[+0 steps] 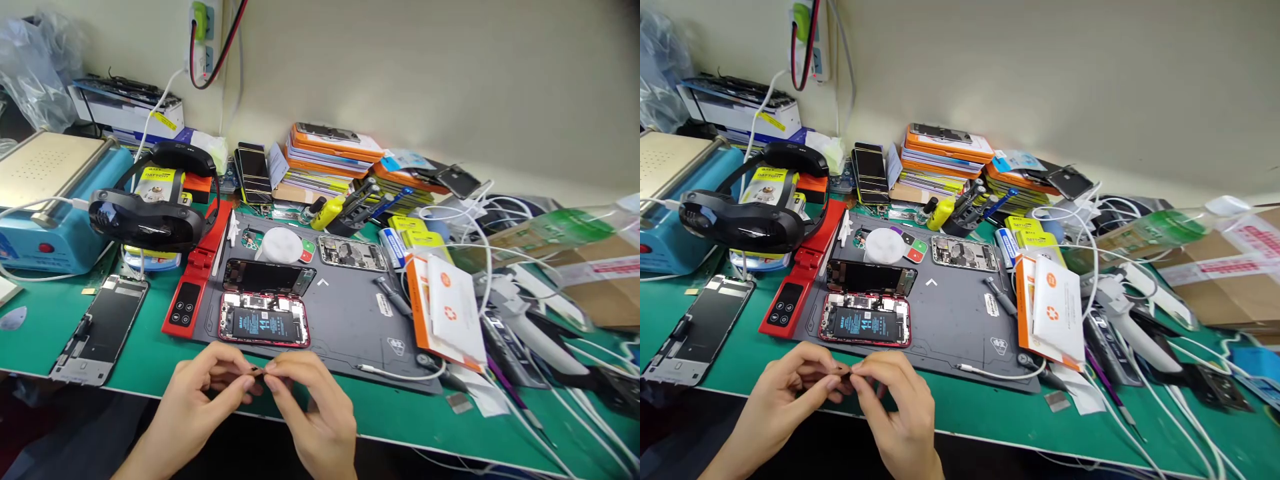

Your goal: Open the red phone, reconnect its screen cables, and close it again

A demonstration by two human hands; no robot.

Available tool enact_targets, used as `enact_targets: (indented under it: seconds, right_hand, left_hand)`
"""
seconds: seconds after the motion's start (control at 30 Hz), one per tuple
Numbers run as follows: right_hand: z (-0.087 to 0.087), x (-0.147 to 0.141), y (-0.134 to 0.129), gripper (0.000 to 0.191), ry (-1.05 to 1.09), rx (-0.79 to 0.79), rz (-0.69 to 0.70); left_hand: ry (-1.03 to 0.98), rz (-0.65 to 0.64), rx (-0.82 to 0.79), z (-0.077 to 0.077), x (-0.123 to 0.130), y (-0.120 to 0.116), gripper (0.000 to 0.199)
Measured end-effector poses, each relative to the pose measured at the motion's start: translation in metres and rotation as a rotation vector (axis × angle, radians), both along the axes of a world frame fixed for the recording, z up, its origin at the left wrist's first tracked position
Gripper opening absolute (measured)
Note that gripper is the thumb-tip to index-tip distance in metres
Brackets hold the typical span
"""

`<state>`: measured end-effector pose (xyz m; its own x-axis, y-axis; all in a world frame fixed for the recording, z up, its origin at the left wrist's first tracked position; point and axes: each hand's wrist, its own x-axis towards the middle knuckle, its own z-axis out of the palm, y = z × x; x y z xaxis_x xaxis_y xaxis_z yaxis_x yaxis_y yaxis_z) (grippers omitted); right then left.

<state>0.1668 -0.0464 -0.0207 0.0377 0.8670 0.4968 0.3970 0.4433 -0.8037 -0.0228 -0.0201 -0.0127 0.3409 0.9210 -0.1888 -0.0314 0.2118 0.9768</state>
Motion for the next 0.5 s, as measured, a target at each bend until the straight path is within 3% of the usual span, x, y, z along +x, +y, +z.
enact_targets:
  seconds: [0.27, 0.5]
  right_hand:
    - [0.001, 0.003, 0.006, 0.004, 0.110, -0.115, -0.005]
    - [0.000, 0.006, 0.006, 0.027, 0.131, -0.166, 0.007]
  left_hand:
    - [0.049, -0.197, -0.133, 0.001, -0.011, 0.001, 0.030]
    - [0.143, -0.195, -0.100, -0.005, -0.014, 0.004, 0.030]
